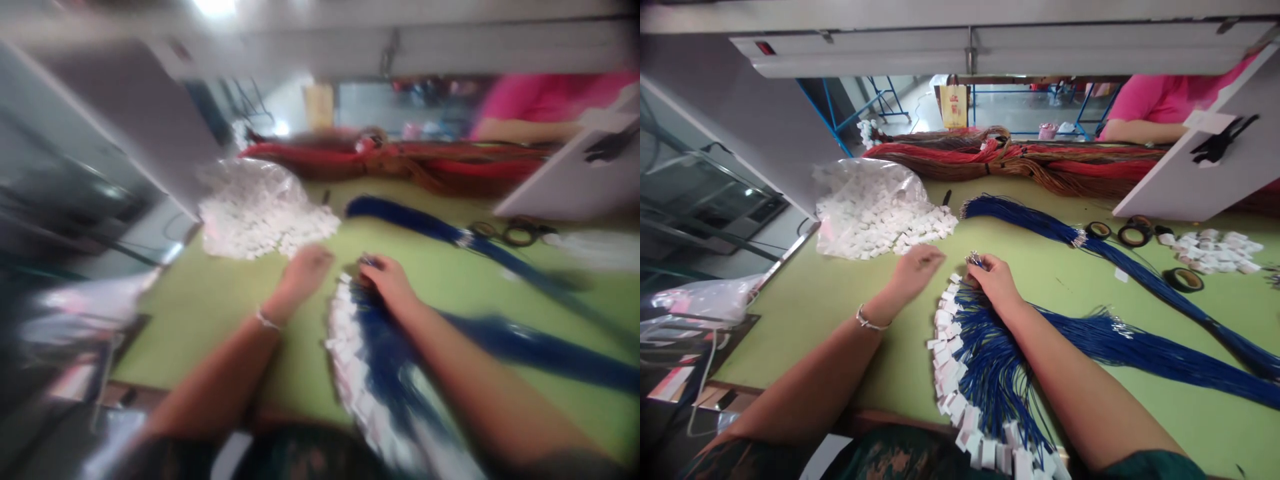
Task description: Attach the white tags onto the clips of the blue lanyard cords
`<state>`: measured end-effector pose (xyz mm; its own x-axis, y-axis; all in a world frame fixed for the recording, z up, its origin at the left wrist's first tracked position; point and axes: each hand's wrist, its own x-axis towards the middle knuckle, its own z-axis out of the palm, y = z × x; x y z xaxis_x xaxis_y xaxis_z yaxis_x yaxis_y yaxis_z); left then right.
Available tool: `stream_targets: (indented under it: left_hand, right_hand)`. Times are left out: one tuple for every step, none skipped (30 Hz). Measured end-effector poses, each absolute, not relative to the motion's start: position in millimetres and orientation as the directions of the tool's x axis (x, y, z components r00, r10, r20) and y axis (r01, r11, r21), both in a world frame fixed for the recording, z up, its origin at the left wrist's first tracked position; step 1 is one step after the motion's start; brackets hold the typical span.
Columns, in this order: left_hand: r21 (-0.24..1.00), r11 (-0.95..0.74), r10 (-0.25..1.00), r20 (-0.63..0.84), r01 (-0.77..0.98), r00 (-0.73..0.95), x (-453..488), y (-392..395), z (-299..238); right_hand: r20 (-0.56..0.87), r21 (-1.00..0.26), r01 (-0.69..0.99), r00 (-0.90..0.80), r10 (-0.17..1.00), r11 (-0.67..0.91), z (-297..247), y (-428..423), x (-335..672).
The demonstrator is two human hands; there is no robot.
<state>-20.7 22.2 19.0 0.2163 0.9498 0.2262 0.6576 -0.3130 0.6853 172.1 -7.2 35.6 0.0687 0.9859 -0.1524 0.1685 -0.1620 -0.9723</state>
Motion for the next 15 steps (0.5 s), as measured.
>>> stream_targets:
  left_hand:
    - [0.591, -0.305, 0.94, 0.311, 0.746, 0.139, -25, 31, 16]
    - [0.508, -0.293, 0.931, 0.344, 0.81, 0.121, -28, 38, 13]
    - [0.435, -0.28, 0.932, 0.338, 0.856, 0.133, -30, 45, 9]
    - [0.375, -0.274, 0.939, 0.303, 0.886, 0.162, -31, 51, 6]
    - [0.331, -0.267, 0.948, 0.261, 0.905, 0.184, -31, 54, 2]
    - [0.3, -0.257, 0.955, 0.226, 0.919, 0.194, -31, 56, 0]
    - [0.281, -0.245, 0.959, 0.208, 0.928, 0.19, -31, 57, -2]
    - [0.276, -0.231, 0.963, 0.205, 0.933, 0.178, -32, 57, -3]
    - [0.283, -0.218, 0.965, 0.207, 0.934, 0.163, -32, 57, -3]
    - [0.295, -0.209, 0.966, 0.212, 0.932, 0.15, -32, 56, -3]
    - [0.311, -0.199, 0.966, 0.22, 0.929, 0.134, -33, 56, -2]
    - [0.327, -0.191, 0.967, 0.226, 0.926, 0.12, -33, 55, -1]
    - [0.344, -0.187, 0.967, 0.229, 0.92, 0.11, -33, 54, 0]
    - [0.358, -0.187, 0.967, 0.229, 0.915, 0.108, -33, 54, 1]
    - [0.371, -0.191, 0.968, 0.224, 0.909, 0.112, -32, 53, 2]
  right_hand:
    - [-0.15, -0.971, 0.177, 0.074, 0.986, -0.161, 35, -8, 171]
    - [-0.146, -0.968, 0.195, 0.08, 0.986, -0.159, 35, -8, 171]
    - [-0.135, -0.963, 0.222, 0.081, 0.988, -0.15, 34, -8, 170]
    - [-0.119, -0.958, 0.253, 0.077, 0.99, -0.135, 34, -9, 170]
    - [-0.099, -0.953, 0.279, 0.075, 0.992, -0.116, 33, -9, 170]
    - [-0.077, -0.951, 0.295, 0.075, 0.994, -0.096, 33, -9, 170]
    - [-0.059, -0.95, 0.303, 0.076, 0.995, -0.079, 33, -9, 170]
    - [-0.047, -0.949, 0.306, 0.076, 0.996, -0.068, 32, -8, 171]
    - [-0.041, -0.95, 0.307, 0.074, 0.996, -0.062, 32, -8, 171]
    - [-0.039, -0.951, 0.304, 0.068, 0.997, -0.058, 32, -8, 171]
    - [-0.041, -0.953, 0.297, 0.06, 0.997, -0.057, 32, -8, 171]
    - [-0.046, -0.956, 0.288, 0.051, 0.998, -0.059, 31, -9, 171]
    - [-0.054, -0.959, 0.275, 0.044, 0.998, -0.064, 31, -9, 171]
    - [-0.062, -0.963, 0.26, 0.04, 0.997, -0.071, 31, -9, 171]
    - [-0.07, -0.966, 0.246, 0.038, 0.997, -0.077, 31, -9, 171]
